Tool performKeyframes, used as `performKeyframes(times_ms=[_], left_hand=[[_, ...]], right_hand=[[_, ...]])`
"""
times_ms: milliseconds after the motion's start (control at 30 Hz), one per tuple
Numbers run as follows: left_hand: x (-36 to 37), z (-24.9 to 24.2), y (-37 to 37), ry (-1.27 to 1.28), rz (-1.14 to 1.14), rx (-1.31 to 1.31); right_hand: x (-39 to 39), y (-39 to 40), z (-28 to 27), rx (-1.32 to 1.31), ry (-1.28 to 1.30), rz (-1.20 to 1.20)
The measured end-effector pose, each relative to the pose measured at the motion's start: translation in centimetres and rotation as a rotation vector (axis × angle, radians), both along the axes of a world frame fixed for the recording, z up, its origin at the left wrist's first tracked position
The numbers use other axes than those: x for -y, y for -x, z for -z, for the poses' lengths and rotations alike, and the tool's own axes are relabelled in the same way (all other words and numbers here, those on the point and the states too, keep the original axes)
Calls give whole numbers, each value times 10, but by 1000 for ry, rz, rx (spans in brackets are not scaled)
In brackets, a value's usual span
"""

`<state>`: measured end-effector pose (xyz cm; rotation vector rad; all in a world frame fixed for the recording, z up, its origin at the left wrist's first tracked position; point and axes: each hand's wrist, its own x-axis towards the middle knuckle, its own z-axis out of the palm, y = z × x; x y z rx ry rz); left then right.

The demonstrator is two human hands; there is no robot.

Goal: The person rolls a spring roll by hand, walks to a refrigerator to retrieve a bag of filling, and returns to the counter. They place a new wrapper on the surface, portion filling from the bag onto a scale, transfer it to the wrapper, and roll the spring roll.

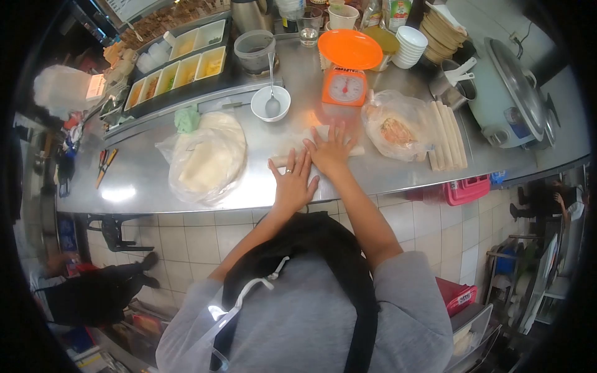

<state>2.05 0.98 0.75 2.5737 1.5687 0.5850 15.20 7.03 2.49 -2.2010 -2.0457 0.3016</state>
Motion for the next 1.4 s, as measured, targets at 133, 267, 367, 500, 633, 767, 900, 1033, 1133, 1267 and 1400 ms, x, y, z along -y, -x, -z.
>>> performKeyframes(times_ms=[133, 267, 367, 500, 633, 767, 900, 1033, 1133, 1267, 1400], left_hand=[[-2, 1, 0, -10, 1, 16], [-1, 2, 0, 2, -2, 33], [-1, 2, 1, -13, 3, 75], [-1, 4, 2, 32, 11, 42], [0, -1, 6, 12, 46, 72], [0, 1, 3, 79, 24, 40], [-2, 2, 2, 22, 6, 15], [-1, -1, 1, 9, 13, 28], [9, -2, 3, 31, 9, 10], [8, -1, 2, 27, 3, 17], [-3, 1, 2, 0, -2, 46]], right_hand=[[-3, -1, -4, 122, -9, 114], [-6, -6, -6, 137, -1, 56], [-25, 5, -36, 129, 60, 132], [-59, 66, -34, -233, -349, -211], [-82, 94, -22, -17, -245, -267], [-65, 76, -19, -143, -352, -233], [-31, -4, 42, -226, -41, 7], [5, -3, 5, 124, -105, 323], [8, -5, 3, 7, -7, 196], [7, -7, 7, 118, 18, 250], [-18, 17, -50, 241, 336, 294]])
